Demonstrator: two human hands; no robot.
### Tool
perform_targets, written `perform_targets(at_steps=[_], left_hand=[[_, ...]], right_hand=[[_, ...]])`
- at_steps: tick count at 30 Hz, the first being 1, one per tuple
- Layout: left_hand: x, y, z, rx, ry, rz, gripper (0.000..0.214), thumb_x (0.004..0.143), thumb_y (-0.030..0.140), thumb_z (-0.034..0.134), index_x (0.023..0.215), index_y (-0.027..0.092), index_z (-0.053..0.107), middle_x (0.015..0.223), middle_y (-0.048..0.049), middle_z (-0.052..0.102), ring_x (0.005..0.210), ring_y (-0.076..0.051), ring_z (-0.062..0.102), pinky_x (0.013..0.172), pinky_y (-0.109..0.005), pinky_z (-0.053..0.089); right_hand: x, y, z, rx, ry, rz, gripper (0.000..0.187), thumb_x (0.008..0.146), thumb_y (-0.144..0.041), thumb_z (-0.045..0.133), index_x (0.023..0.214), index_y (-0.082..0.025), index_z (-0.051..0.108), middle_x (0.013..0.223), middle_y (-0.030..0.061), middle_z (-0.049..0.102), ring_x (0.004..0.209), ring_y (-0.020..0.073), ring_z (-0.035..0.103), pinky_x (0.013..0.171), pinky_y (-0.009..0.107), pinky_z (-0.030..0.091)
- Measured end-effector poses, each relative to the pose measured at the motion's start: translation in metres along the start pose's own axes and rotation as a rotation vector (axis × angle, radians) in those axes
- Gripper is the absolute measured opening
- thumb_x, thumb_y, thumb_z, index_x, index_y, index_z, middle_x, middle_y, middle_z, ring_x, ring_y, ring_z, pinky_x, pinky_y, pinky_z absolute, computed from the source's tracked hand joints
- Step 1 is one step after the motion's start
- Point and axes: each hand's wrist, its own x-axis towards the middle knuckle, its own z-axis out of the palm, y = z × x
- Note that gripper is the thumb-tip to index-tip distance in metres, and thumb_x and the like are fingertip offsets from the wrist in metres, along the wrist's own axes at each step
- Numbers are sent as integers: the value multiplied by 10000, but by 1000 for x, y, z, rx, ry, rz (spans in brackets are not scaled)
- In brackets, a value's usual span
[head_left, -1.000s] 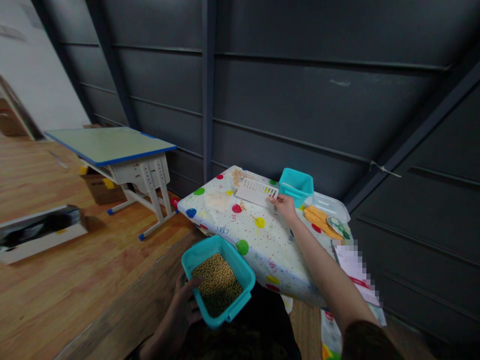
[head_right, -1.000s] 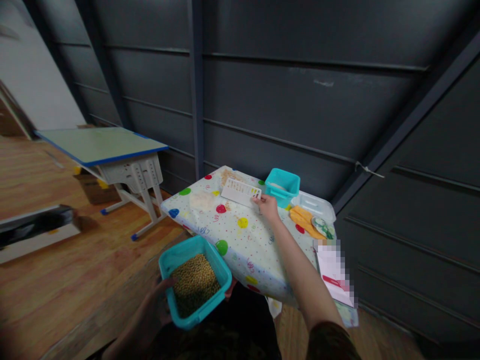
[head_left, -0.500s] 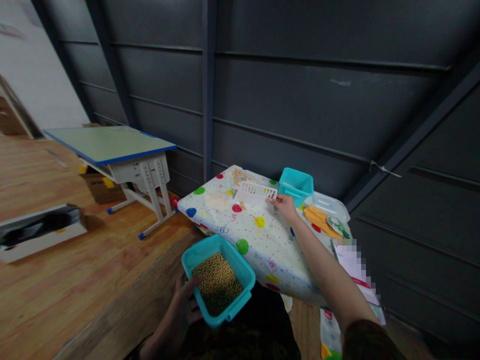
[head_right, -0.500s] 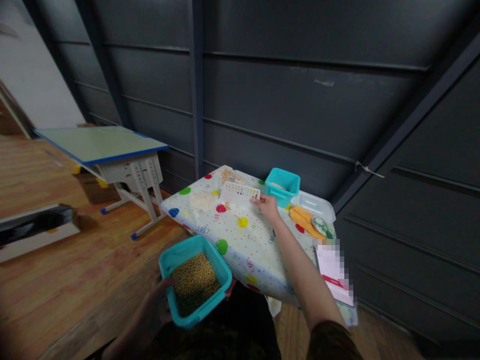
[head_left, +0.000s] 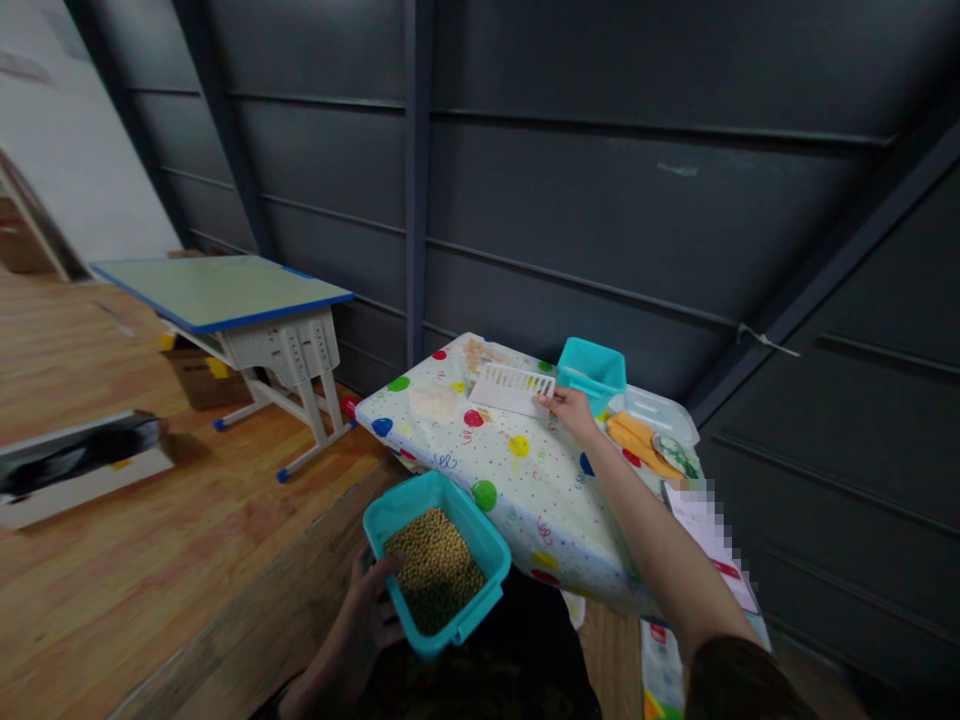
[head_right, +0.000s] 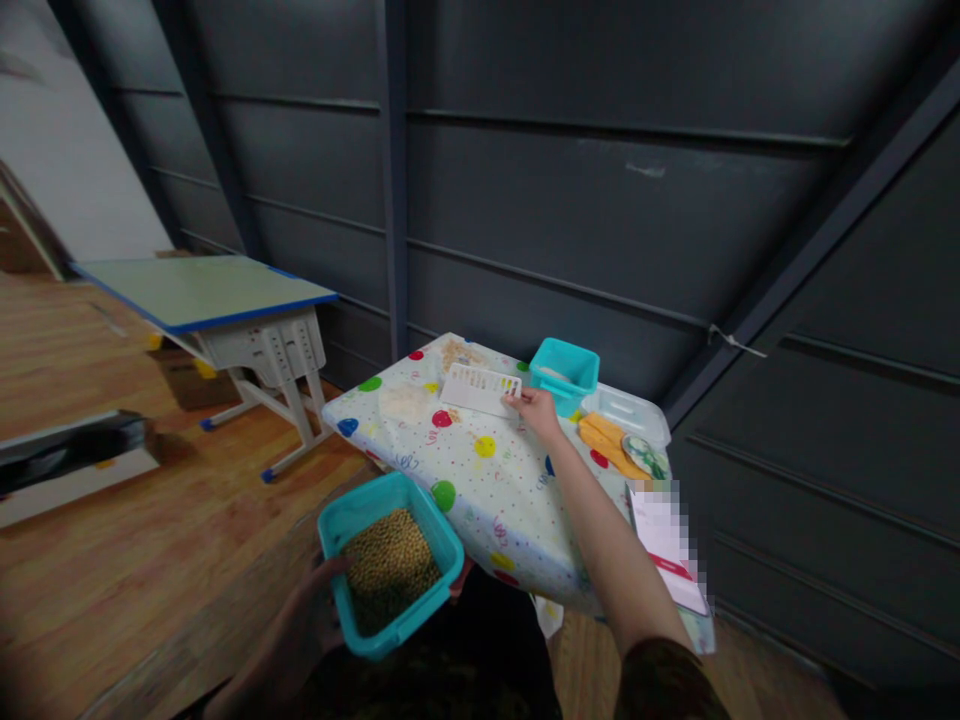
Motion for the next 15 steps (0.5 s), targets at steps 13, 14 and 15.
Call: perform_targets(at_steps=[13, 14, 15], left_hand=[[8, -5, -4, 1, -15, 9, 882, 817, 414, 889, 1584, 394, 456, 1495, -159, 727, 1199, -401, 808, 955, -567, 676], [9, -5, -4, -3, -9, 8, 879, 812, 409, 892, 1579, 389, 463, 1501, -165, 722, 1196, -406, 810, 952, -569, 677], [9, -5, -4, -9, -8, 8, 878, 807, 405, 895, 1575, 383, 469, 1505, -170, 718, 1195, -410, 810, 949, -573, 676]], right_hand=[[-5, -10, -1, -10, 7, 30, 644, 560, -749, 899, 790, -151, 836, 684, 52, 708, 623, 161, 494, 569, 310, 383], [-6, -11, -1, -7, 3, 32, 644, 557, -746, 904, 790, -149, 836, 692, 53, 715, 629, 164, 503, 573, 309, 391], [-7, -12, -1, -1, 2, 32, 644, 553, -744, 909, 789, -148, 835, 700, 55, 722, 635, 166, 513, 576, 308, 399]])
